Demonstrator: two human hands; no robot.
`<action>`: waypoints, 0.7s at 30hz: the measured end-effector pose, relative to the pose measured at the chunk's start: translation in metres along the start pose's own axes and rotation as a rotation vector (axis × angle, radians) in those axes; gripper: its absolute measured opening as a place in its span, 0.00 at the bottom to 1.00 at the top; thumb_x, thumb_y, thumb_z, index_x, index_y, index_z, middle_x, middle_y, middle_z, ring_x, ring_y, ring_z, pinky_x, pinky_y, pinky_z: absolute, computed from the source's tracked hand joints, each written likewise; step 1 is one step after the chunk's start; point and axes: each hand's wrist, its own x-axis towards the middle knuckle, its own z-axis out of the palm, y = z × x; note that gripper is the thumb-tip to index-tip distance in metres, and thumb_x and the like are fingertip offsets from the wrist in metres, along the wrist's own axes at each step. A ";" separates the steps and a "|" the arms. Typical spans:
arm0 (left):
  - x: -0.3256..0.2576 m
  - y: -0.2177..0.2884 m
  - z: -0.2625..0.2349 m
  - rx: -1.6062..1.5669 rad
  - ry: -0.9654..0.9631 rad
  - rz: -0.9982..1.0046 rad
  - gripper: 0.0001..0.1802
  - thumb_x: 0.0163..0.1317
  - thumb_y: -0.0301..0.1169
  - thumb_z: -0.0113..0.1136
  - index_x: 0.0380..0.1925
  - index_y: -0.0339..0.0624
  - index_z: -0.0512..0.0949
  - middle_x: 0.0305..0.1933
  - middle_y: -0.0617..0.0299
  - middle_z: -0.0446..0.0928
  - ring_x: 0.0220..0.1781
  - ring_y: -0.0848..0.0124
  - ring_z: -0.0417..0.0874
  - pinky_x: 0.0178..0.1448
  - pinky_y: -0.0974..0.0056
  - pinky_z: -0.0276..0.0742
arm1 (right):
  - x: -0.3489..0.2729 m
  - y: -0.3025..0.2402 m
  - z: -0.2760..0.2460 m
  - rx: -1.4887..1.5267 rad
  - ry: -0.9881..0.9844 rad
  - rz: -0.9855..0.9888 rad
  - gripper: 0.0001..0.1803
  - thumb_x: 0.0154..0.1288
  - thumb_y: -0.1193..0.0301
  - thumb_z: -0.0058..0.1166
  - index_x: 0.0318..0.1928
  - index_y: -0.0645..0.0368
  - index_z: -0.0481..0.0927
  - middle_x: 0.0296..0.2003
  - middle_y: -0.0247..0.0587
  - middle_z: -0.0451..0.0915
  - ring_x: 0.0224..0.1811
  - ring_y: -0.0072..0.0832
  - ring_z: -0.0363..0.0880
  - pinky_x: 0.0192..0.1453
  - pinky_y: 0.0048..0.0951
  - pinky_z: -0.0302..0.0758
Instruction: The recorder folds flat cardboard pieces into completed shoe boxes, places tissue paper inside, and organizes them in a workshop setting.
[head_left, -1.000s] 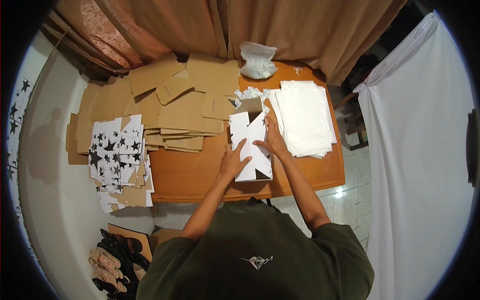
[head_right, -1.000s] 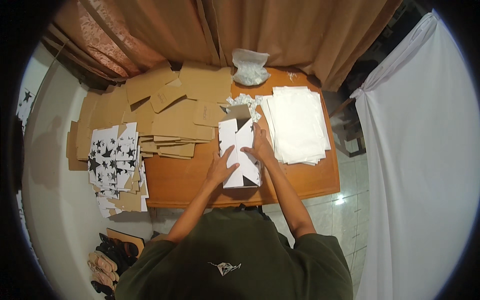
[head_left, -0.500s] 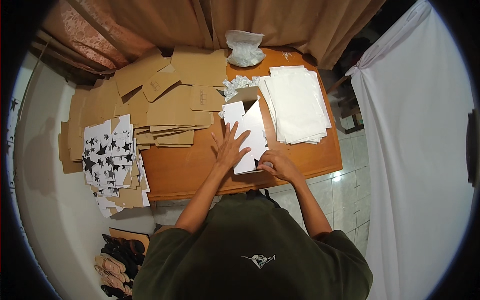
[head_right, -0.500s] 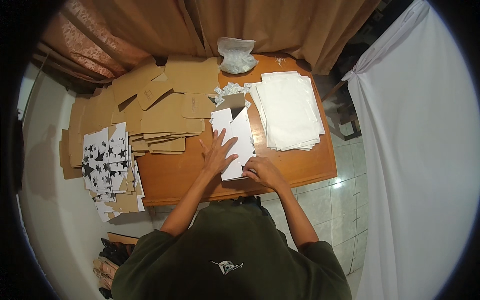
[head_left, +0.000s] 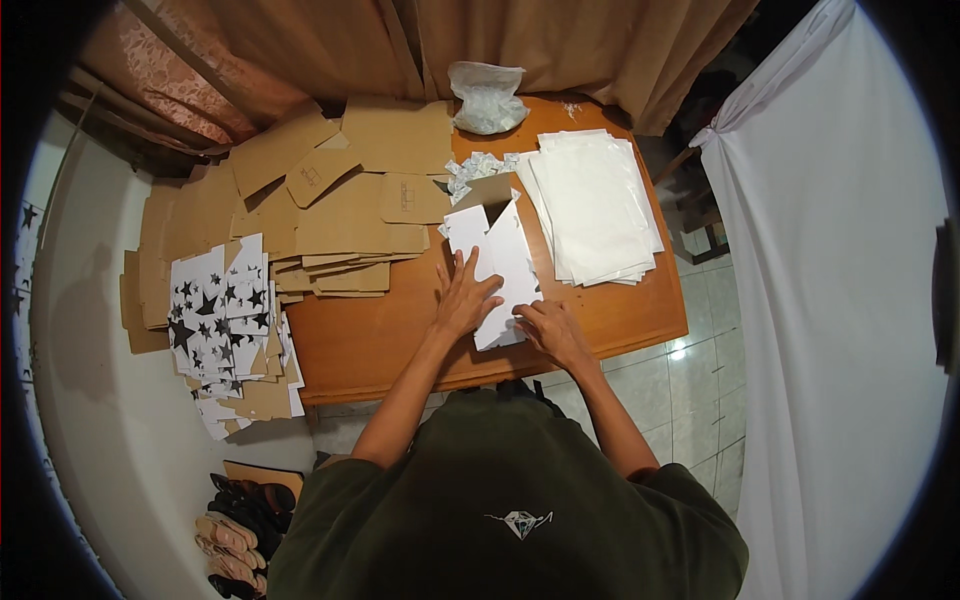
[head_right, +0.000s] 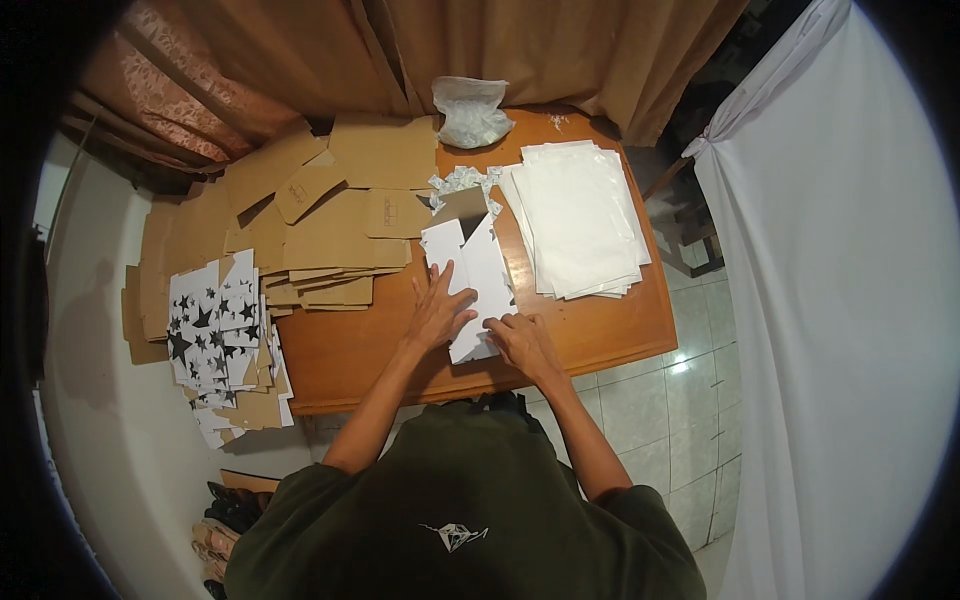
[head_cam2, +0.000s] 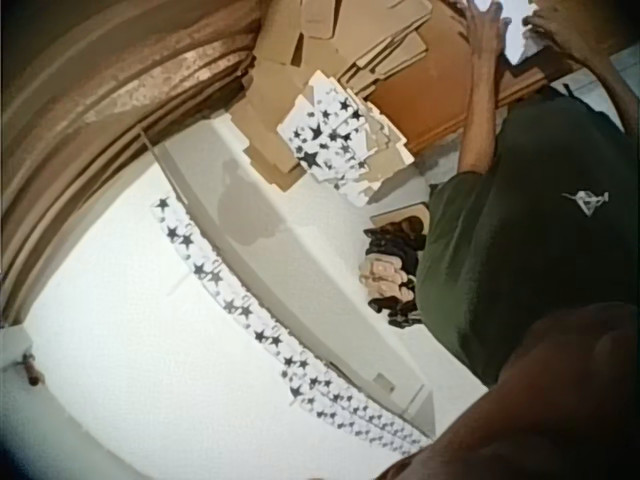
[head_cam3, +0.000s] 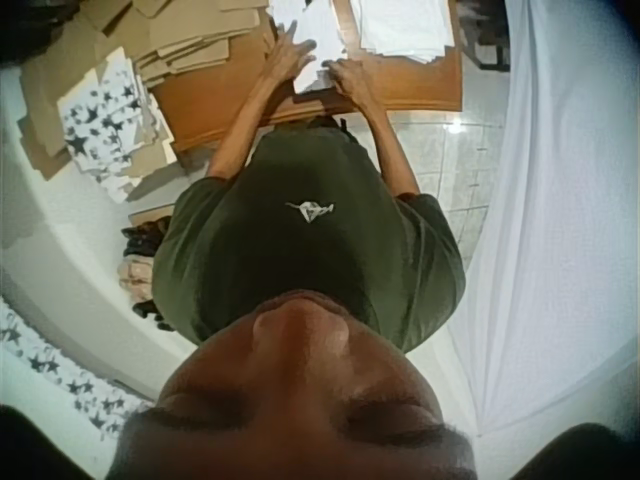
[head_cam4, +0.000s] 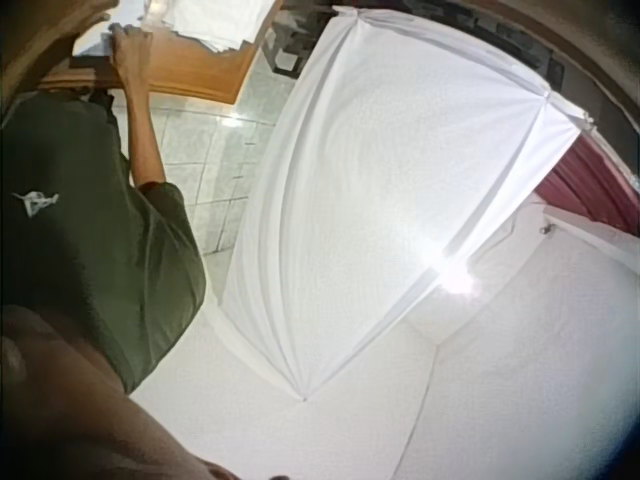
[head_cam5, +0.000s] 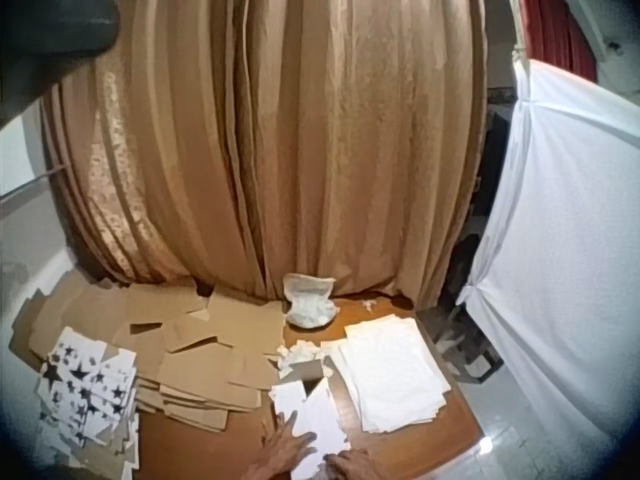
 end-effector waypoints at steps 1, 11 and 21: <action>0.001 -0.002 -0.002 0.023 -0.018 0.017 0.19 0.63 0.43 0.69 0.54 0.60 0.81 0.81 0.37 0.49 0.82 0.30 0.45 0.73 0.16 0.42 | 0.001 0.001 0.003 0.000 0.001 0.000 0.09 0.70 0.63 0.61 0.47 0.50 0.83 0.35 0.38 0.81 0.42 0.37 0.80 0.50 0.42 0.68; 0.001 0.002 -0.012 -0.030 -0.143 -0.018 0.19 0.64 0.36 0.68 0.55 0.60 0.78 0.82 0.35 0.44 0.82 0.26 0.40 0.73 0.15 0.39 | 0.016 0.006 0.032 -0.105 0.051 0.145 0.13 0.71 0.60 0.57 0.48 0.53 0.81 0.38 0.39 0.78 0.47 0.39 0.75 0.50 0.45 0.65; 0.000 0.001 -0.012 -0.065 -0.142 0.004 0.20 0.65 0.36 0.67 0.56 0.61 0.78 0.82 0.34 0.43 0.82 0.26 0.39 0.73 0.15 0.38 | 0.015 0.000 0.037 0.047 0.200 0.370 0.18 0.63 0.62 0.66 0.48 0.57 0.79 0.51 0.52 0.71 0.55 0.48 0.73 0.56 0.49 0.66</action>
